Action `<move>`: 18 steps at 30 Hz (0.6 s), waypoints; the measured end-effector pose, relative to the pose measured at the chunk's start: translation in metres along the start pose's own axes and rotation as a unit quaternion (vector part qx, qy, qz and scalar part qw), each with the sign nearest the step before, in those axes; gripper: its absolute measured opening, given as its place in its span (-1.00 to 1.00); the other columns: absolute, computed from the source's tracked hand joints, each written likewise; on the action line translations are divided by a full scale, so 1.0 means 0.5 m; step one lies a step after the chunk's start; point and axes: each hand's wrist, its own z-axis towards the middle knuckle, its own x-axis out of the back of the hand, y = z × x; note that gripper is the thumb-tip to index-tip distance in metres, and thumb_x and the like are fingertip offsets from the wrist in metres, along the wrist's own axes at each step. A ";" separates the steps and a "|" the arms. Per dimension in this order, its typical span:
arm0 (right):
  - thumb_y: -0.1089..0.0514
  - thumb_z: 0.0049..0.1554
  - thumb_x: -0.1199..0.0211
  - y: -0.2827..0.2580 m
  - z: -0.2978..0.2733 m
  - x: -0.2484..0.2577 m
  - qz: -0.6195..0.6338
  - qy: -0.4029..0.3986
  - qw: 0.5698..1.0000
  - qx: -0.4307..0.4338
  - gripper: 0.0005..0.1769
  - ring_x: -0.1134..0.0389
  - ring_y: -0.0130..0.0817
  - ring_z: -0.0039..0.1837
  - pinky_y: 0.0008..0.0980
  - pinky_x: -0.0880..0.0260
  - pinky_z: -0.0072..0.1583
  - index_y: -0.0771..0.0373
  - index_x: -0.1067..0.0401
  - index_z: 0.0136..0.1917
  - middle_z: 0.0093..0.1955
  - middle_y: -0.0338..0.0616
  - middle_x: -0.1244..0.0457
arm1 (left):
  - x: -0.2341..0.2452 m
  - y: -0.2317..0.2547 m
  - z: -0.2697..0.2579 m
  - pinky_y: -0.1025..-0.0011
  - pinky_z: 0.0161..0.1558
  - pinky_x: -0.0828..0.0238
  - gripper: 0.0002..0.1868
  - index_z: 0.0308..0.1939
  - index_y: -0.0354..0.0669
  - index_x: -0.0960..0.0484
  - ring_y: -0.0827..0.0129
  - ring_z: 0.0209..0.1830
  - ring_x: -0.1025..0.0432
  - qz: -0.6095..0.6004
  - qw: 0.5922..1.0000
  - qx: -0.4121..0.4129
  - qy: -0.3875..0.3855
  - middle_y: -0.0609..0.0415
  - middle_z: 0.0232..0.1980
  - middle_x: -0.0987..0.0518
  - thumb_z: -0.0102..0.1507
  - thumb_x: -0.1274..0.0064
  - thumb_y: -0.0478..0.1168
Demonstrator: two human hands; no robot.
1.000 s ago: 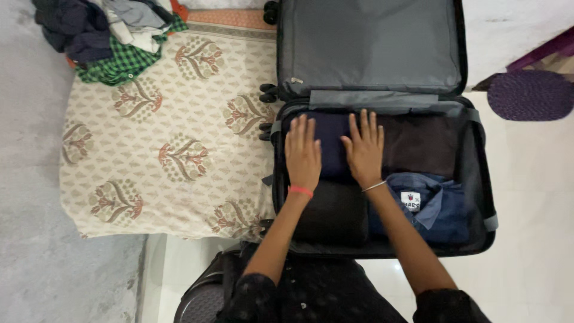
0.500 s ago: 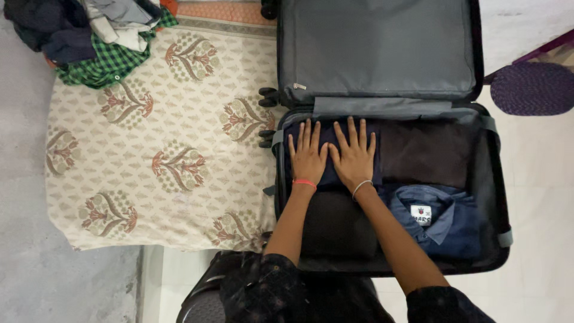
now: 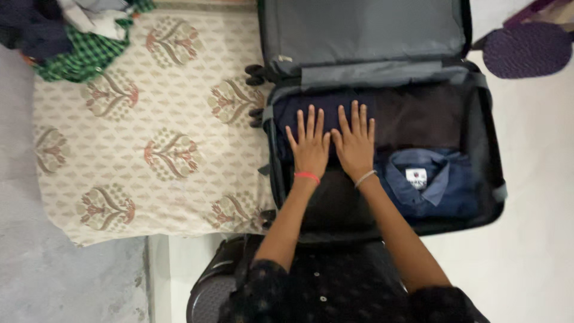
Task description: The person folds items of clothing including a dark shirt and a green plaid shirt, then places them into a suitcase.
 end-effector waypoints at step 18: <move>0.07 0.30 -0.14 -0.162 0.041 0.000 -0.041 0.049 0.996 0.066 -0.25 0.19 0.05 0.76 0.11 0.12 0.62 0.23 -0.06 0.69 0.75 0.16 0.13 | 0.109 -0.076 0.011 0.00 0.59 0.20 -0.20 0.65 -0.11 -0.02 0.14 0.73 0.17 0.008 0.998 -0.054 0.032 0.03 0.72 0.06 0.33 0.09 -0.21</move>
